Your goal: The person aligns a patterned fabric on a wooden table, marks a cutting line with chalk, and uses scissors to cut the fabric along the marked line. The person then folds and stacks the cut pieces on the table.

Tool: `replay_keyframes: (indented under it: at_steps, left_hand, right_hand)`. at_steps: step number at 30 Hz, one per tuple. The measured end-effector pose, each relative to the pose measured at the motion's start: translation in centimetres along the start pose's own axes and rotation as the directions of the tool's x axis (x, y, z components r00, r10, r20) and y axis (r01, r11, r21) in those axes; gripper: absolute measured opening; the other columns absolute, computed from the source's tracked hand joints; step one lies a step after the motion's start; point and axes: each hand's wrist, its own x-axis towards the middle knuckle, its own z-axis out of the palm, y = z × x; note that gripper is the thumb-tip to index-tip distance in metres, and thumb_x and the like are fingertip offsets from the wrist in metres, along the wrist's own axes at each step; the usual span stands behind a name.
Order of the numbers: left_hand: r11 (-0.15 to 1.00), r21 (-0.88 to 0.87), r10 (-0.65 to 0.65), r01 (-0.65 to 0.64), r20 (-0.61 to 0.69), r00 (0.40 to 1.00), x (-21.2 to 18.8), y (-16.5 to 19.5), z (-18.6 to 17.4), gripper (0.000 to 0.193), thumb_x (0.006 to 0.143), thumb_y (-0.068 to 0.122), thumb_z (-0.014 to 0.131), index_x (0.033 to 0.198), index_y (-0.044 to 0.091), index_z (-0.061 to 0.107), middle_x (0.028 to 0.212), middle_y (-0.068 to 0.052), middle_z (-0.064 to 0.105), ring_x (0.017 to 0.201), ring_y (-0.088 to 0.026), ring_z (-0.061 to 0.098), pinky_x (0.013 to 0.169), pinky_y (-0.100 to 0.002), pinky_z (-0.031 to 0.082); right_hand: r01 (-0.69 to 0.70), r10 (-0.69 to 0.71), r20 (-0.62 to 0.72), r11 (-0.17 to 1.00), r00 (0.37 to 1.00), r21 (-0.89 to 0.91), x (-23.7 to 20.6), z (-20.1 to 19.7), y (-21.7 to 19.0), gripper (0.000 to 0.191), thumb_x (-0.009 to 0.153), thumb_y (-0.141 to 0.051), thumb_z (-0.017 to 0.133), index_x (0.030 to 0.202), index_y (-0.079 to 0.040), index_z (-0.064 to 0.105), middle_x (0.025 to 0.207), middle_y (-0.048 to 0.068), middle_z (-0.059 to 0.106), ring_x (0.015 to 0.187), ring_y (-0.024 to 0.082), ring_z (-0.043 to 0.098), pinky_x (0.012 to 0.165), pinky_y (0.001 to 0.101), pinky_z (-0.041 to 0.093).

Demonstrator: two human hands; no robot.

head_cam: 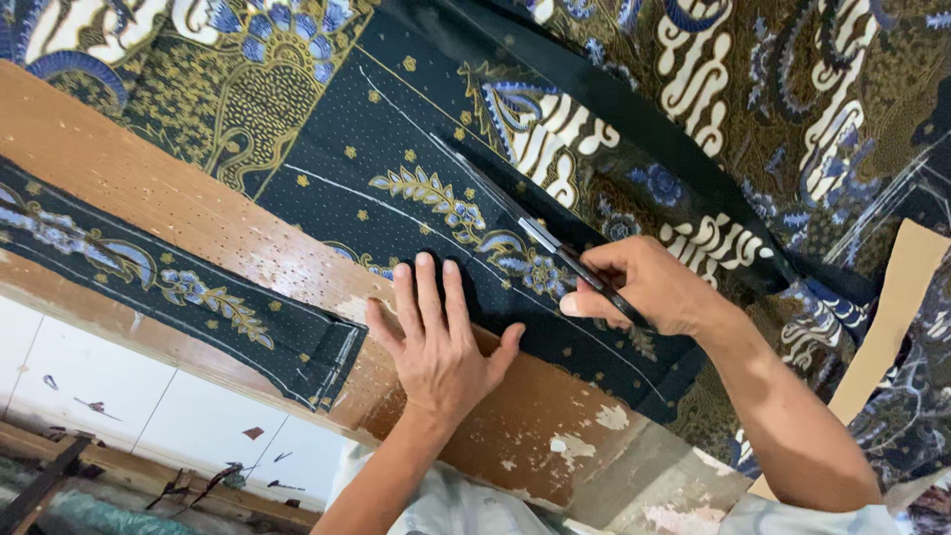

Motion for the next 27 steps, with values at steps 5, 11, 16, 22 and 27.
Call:
replay_keyframes:
  at_steps: [5,11,16,22,27]
  left_hand:
    - [1.0,-0.008,-0.018,0.018,0.014,1.0,0.3,-0.1,0.0,0.099,0.083,0.07,0.066,0.144,-0.008,0.053,0.155,-0.03,0.043,0.148,-0.049,0.032,0.115,-0.072,0.008]
    - [1.0,-0.01,-0.026,0.027,0.038,0.999,0.5,-0.2,-0.2,0.098,0.083,0.07,0.066,0.144,-0.006,0.053,0.154,-0.028,0.044,0.148,-0.047,0.032,0.114,-0.072,0.01]
    - [0.999,-0.031,-0.039,0.041,0.07,0.997,0.7,-0.3,-0.4,0.099,0.081,0.07,0.065,0.143,-0.006,0.053,0.154,-0.028,0.043,0.146,-0.047,0.033,0.113,-0.072,0.009]
    - [0.998,-0.04,-0.039,0.042,0.077,0.996,0.7,-0.3,-0.5,0.099,0.083,0.07,0.064,0.145,-0.006,0.051,0.155,-0.027,0.043,0.148,-0.046,0.03,0.115,-0.07,0.006]
    - [0.998,-0.054,-0.027,0.031,0.066,0.997,0.6,-0.5,-0.3,0.1,0.084,0.07,0.064,0.145,-0.007,0.049,0.155,-0.028,0.041,0.148,-0.046,0.029,0.114,-0.07,0.004]
  right_hand:
    - [0.003,-0.004,0.019,1.0,1.0,0.027,0.7,0.2,-0.9,0.038,0.078,-0.034,0.085,0.069,-0.001,0.068,0.051,0.001,0.056,0.047,0.008,0.052,0.044,0.0263,0.04]
    - [-0.017,0.017,-0.029,1.0,0.999,-0.002,1.6,0.9,-2.2,0.036,0.077,-0.032,0.084,0.07,-0.001,0.067,0.054,-0.001,0.055,0.048,0.008,0.051,0.044,0.0265,0.039]
    - [-0.018,0.018,-0.002,0.999,1.0,0.037,2.1,1.1,-3.2,0.034,0.076,-0.033,0.084,0.071,-0.003,0.069,0.055,0.0,0.057,0.048,0.008,0.052,0.044,0.0261,0.042]
    - [0.008,-0.007,-0.019,0.998,1.0,0.059,3.1,1.8,-4.0,0.035,0.077,-0.032,0.085,0.072,-0.002,0.069,0.056,0.0,0.058,0.048,0.007,0.053,0.045,0.0255,0.042]
    - [0.013,-0.012,-0.018,0.998,1.0,0.056,3.5,1.9,-4.7,0.036,0.077,-0.032,0.085,0.073,0.0,0.07,0.054,0.002,0.059,0.046,0.008,0.054,0.043,0.0256,0.043]
